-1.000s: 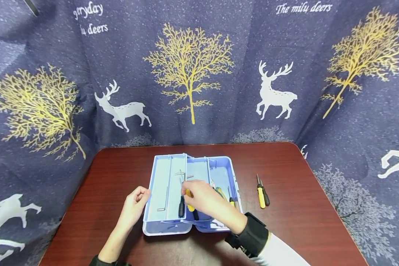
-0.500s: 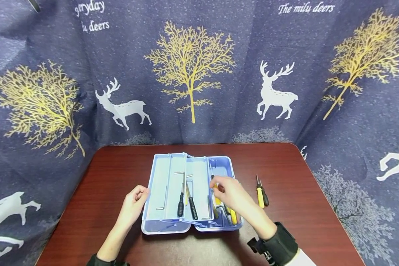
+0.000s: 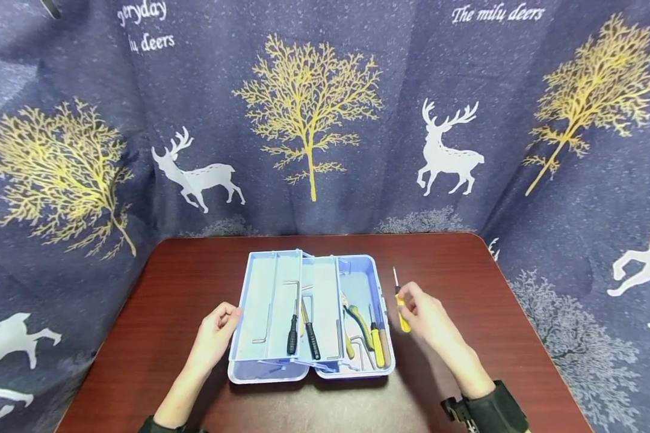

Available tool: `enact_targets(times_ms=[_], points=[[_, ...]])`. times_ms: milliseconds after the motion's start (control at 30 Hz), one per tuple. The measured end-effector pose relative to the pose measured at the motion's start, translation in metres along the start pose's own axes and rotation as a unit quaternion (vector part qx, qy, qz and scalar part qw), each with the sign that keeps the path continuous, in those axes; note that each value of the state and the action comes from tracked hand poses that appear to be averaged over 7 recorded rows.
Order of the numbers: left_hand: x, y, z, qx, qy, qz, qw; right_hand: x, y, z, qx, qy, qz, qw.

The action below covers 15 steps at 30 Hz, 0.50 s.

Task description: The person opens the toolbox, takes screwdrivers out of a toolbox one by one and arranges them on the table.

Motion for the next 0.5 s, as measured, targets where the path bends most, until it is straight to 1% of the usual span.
enact_targets(times_ms=[200, 300, 500], points=[[-0.001, -0.004, 0.0, -0.003, 0.0, -0.018, 0.9998, 0.006, 0.048, -0.011, -0.016, 0.021, 0.058, 0.998], [-0.001, -0.006, 0.001, 0.006, 0.001, -0.025, 0.9997, 0.007, 0.071, -0.013, -0.024, 0.029, 0.086, 0.9955], [-0.001, -0.004, 0.001, 0.019, 0.004, -0.028, 0.9994, 0.01, 0.107, -0.01, -0.049, 0.024, 0.122, 0.991]])
Point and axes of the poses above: each hand's wrist, its own x-axis towards the middle knuckle, its own z-axis out of the palm, y = z × x, the point moved 10 cm from there along x, towards the middle knuckle, and after that the axes turned 12 degrees about z, right-handed, at the moved point
